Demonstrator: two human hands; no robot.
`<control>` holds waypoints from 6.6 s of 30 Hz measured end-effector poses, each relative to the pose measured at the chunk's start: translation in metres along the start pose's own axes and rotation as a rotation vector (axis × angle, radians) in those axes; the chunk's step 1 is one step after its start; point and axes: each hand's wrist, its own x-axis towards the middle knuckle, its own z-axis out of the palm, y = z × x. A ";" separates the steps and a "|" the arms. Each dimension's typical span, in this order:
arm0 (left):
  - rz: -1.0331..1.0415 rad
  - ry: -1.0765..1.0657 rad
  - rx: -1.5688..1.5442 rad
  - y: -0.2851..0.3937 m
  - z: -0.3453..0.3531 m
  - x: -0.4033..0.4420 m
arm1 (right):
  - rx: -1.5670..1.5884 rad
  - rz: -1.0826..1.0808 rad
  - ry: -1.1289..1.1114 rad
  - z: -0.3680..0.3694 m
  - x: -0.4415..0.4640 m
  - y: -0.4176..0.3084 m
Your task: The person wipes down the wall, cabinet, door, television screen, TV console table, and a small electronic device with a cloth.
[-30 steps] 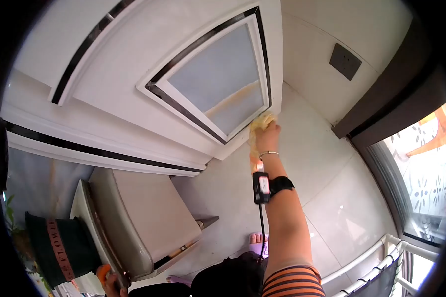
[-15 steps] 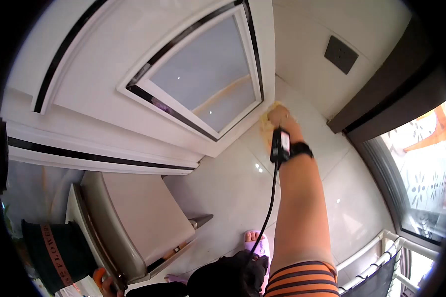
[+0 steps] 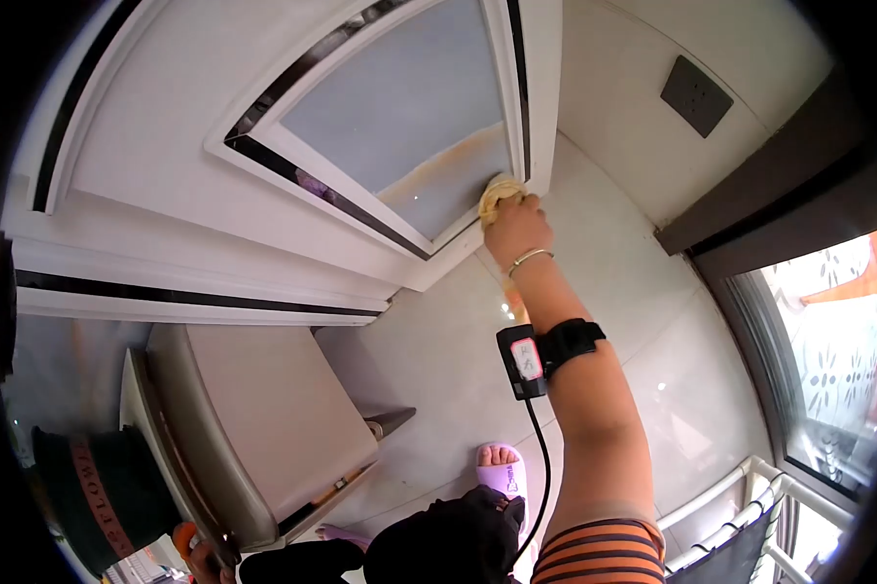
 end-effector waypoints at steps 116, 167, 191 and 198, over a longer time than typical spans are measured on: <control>0.023 0.034 0.008 0.002 -0.007 0.007 | 0.173 0.016 0.363 -0.036 -0.045 0.092; -0.112 0.118 0.023 0.014 -0.003 0.000 | 1.626 -0.130 0.035 -0.167 -0.195 0.072; -0.088 0.201 0.002 0.017 -0.008 0.001 | 1.203 -0.528 -0.681 -0.207 -0.254 -0.132; -0.077 0.318 -0.019 0.015 -0.009 -0.005 | 0.604 -1.155 -0.564 -0.158 -0.265 -0.237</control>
